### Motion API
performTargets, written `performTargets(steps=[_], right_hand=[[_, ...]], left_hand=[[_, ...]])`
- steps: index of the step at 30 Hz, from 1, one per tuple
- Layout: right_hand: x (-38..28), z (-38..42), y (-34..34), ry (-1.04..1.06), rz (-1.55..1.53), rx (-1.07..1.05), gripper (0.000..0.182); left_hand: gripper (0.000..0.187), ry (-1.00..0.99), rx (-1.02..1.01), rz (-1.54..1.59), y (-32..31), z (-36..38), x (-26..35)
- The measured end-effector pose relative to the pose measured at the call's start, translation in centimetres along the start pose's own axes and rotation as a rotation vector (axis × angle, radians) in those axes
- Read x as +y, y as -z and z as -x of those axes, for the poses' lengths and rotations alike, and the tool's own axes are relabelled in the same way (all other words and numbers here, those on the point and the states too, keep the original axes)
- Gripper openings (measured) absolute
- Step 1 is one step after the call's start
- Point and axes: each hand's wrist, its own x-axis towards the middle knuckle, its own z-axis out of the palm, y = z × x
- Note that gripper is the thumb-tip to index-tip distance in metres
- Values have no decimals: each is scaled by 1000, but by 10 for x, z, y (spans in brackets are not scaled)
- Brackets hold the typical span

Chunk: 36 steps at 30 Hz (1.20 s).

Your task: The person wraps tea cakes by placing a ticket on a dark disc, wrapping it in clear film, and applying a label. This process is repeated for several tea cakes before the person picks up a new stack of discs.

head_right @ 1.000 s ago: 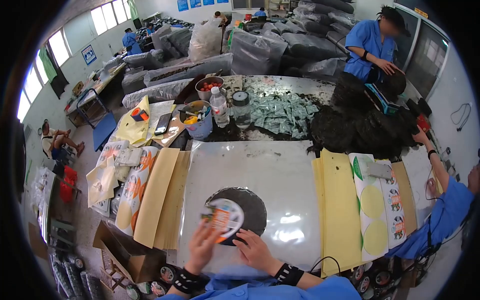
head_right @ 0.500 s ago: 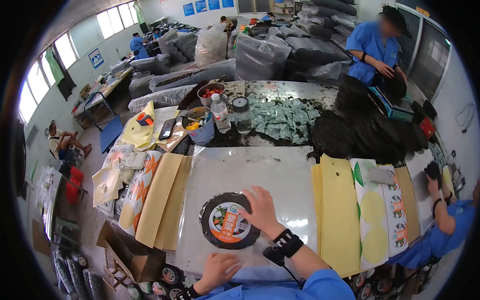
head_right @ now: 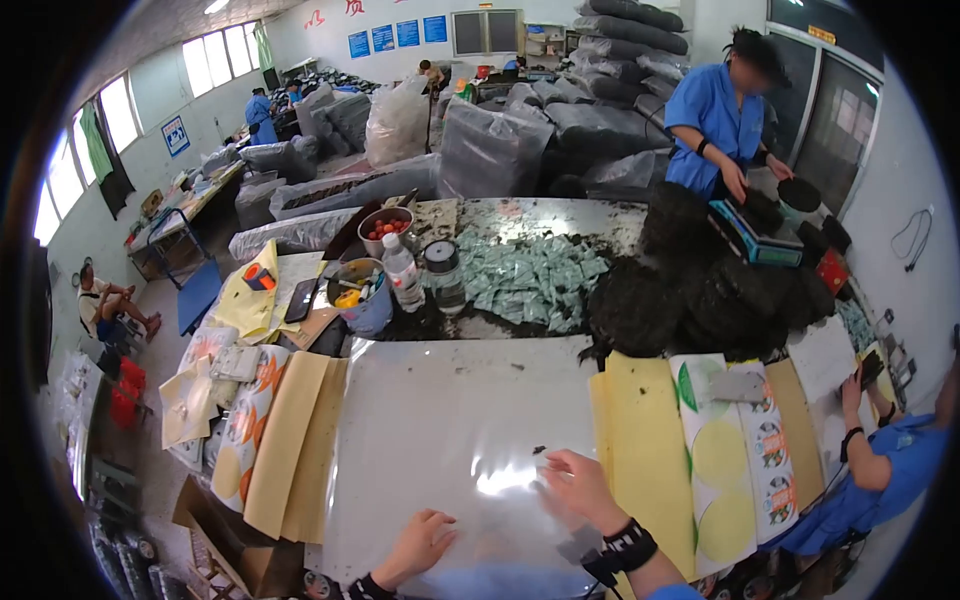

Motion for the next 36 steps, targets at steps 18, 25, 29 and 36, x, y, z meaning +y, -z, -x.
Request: performTargets(steps=[18,25,29,36], right_hand=[[167,-107,166,-150,-62,607,40],[190,-284,188,-562,-151,740,86],[171,-281,189,-611,-572,715,89],[129,-199,159,-17,-1067,526,52]], left_hand=[[45,63,-60,974,-45,-429,28],[36,46,6,1031,102,-233,-33],[36,114,183,1094,140,-123,-52],[31,119,485,1301,126,-30,-69]])
